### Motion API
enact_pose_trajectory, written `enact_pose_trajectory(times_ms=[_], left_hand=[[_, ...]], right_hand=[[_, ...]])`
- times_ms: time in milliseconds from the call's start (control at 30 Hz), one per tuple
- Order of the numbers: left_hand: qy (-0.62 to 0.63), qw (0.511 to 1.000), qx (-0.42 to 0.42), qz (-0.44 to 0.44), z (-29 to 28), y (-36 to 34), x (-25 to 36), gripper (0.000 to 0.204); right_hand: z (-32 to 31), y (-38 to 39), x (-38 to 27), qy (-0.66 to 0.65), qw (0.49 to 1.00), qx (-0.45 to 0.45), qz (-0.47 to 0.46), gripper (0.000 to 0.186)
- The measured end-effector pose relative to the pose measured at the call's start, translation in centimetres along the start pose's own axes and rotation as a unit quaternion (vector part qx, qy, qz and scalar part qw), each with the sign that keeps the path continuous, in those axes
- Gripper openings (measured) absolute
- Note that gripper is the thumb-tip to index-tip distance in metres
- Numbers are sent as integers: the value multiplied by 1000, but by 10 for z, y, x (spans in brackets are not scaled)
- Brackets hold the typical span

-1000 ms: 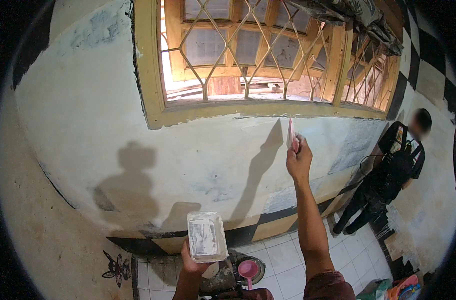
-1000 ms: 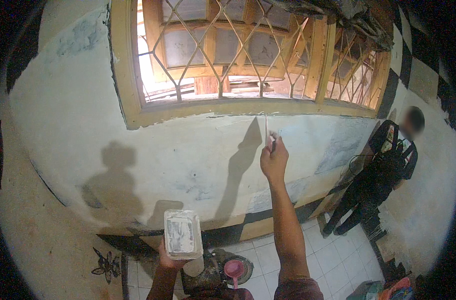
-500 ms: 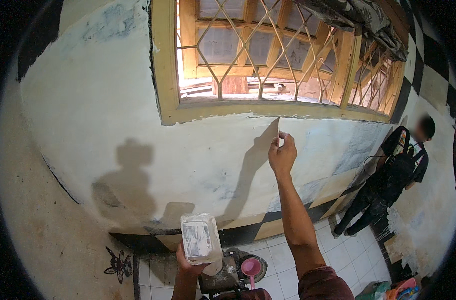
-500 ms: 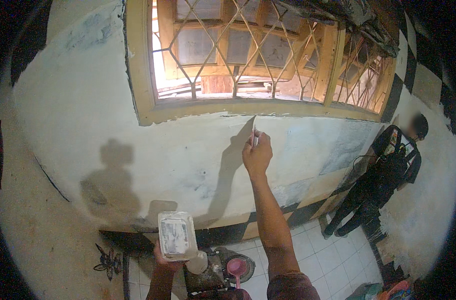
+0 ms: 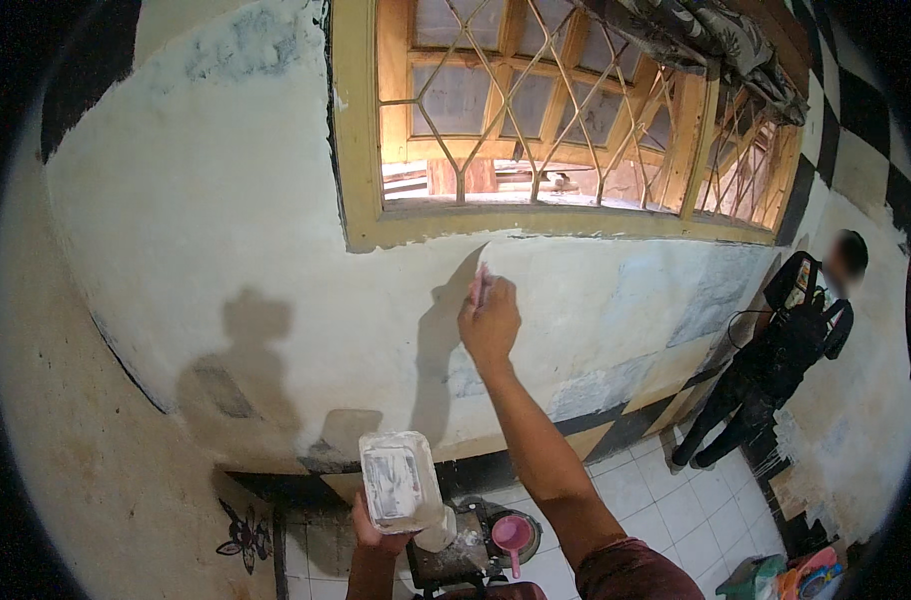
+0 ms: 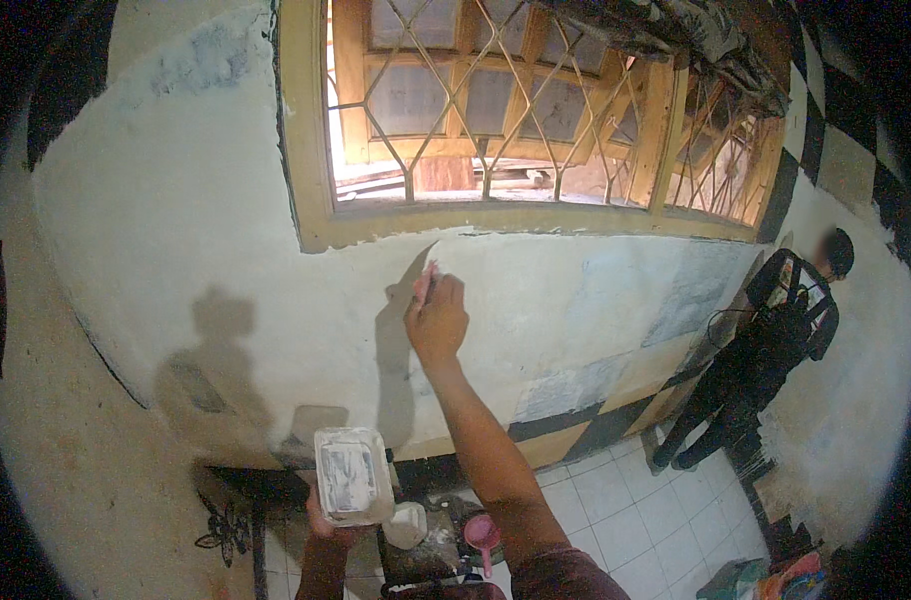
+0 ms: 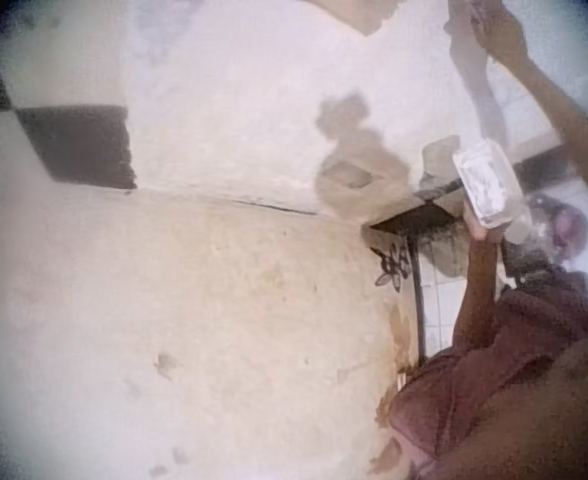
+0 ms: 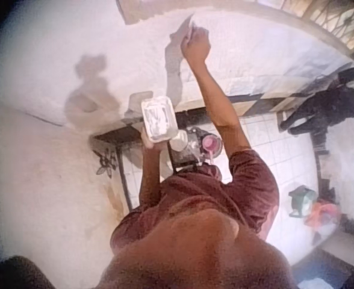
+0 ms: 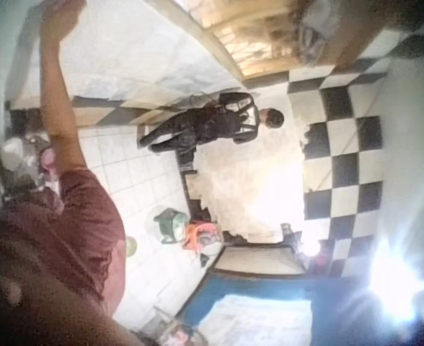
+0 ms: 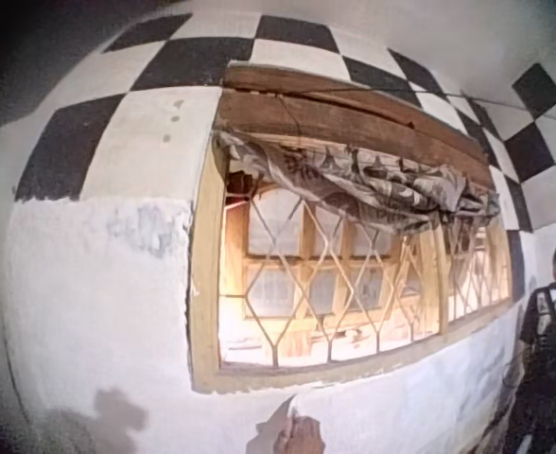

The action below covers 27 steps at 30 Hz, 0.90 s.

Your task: The person applies patching compound from a plastic container to various spots on a wall using a spatula.

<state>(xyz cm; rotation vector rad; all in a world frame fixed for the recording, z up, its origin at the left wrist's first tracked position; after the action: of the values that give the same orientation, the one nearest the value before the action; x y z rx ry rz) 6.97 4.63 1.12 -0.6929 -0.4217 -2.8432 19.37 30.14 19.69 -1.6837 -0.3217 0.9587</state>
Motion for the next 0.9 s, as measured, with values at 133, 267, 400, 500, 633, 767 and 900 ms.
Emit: enact_pose_trajectory(times_ms=[133,267,400,500,633,767,900], left_hand=[[-81,996,22,34,-14,2,-1,53],[-140,987,34,72,-19,-2,-2,49],[32,996,42,-74,1,1,-17,46],[1,999,16,-44,15,-7,-30,45],[-33,999,2,-36,28,-8,-52,45],[-96,994,-21,39,39,-7,-62,54],[-335,903,-98,249,54,-1,-65,68]], right_hand=[[1,9,-14,-99,991,-2,86,24],[-18,14,23,-349,860,-61,368,12],[-59,-5,77,-460,743,-15,485,5],[-85,-19,103,-542,641,22,543,15],[-92,-24,163,-548,648,44,526,16],[-108,-36,185,-457,786,95,404,19],[-125,-56,186,-118,987,105,19,36]])
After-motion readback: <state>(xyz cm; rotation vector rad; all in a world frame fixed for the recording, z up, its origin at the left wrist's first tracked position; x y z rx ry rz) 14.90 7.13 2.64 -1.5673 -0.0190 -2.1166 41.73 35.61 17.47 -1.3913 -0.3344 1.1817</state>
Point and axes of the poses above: each hand's wrist, its own y-axis away from the middle knuckle, its own z-axis out of the palm, x = y × z, the point moved 3 cm from there along -y, towards the middle knuckle, and after that the axes turned 9 degrees about x, right-handed, at the moved point
